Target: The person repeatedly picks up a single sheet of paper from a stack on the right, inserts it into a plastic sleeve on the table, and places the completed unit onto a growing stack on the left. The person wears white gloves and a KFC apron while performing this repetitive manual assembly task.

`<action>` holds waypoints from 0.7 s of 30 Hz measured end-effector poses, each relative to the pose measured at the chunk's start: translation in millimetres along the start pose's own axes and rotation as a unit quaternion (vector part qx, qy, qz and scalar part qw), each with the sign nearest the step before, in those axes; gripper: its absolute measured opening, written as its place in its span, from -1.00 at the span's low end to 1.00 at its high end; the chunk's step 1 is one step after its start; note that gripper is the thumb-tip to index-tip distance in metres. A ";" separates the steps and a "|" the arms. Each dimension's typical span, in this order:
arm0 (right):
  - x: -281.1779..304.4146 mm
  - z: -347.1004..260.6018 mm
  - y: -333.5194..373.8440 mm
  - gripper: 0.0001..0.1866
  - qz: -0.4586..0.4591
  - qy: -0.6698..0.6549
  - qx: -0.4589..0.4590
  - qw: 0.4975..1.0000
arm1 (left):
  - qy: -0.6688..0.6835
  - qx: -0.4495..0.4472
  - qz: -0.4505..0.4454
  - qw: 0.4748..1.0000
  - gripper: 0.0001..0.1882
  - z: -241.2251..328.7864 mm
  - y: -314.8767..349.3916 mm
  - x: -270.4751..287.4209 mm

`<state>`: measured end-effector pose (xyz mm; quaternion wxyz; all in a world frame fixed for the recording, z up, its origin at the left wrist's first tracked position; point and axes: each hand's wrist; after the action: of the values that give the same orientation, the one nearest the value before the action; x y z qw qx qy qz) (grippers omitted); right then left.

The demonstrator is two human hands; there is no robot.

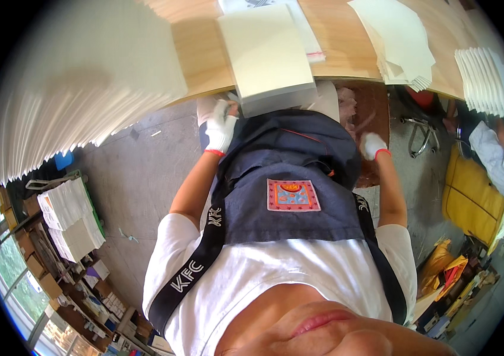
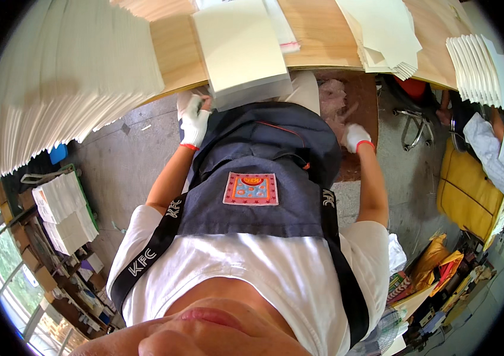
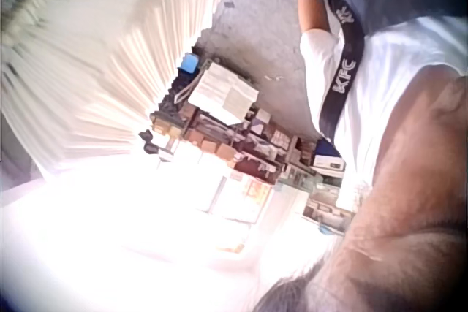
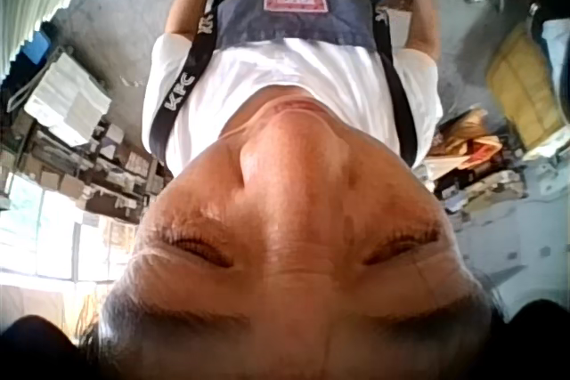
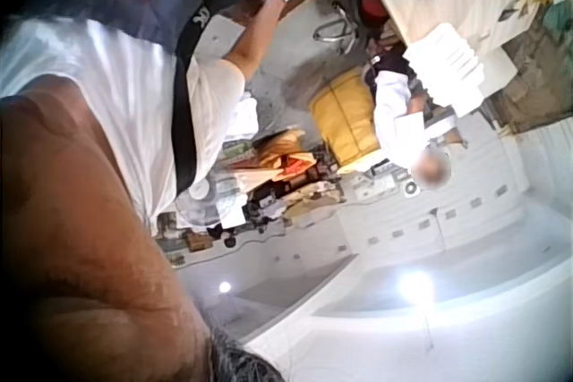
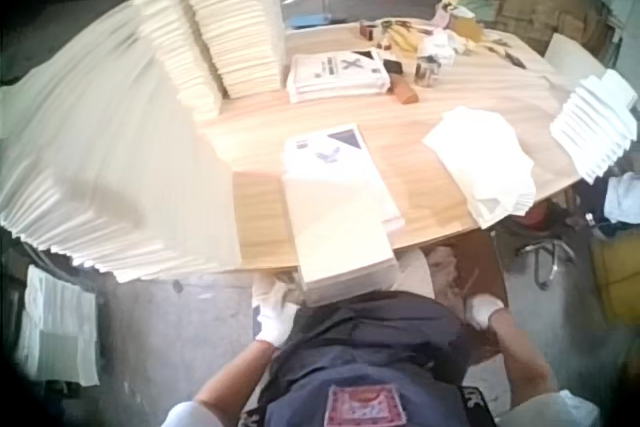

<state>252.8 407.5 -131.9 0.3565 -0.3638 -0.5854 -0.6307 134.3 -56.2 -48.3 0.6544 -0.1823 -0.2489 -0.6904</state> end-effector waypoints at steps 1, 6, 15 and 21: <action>-20.4 -2.3 15.0 -0.71 0.008 0.010 0.044 0.999 | -0.141 -0.122 0.107 0.977 -0.78 1.9 -0.6 1.2; 121.6 -112.1 -19.2 -0.57 0.342 -0.104 0.214 0.909 | -0.205 -0.304 0.113 0.923 -0.72 2.0 -19.6 -13.7; 139.2 -178.5 -64.1 -0.76 0.338 -0.390 0.174 0.839 | 0.094 -0.013 0.127 0.987 -0.82 -4.3 -22.0 -28.9; 125.1 -166.7 -69.9 -0.61 0.337 -0.535 -0.002 0.775 | 0.429 0.263 0.151 0.851 -0.74 12.6 -17.7 -32.8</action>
<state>124.4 242.4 -64.0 0.1747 -0.8172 -0.5204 -0.1757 118.3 -21.9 -58.9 0.8159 0.2752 -0.0850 -0.5013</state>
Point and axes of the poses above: each hand's wrist, its own y-axis away from the middle knuckle, its own x-axis out of the back of the hand, z = x × y, and after that the axes turned 12 degrees about x, right-handed
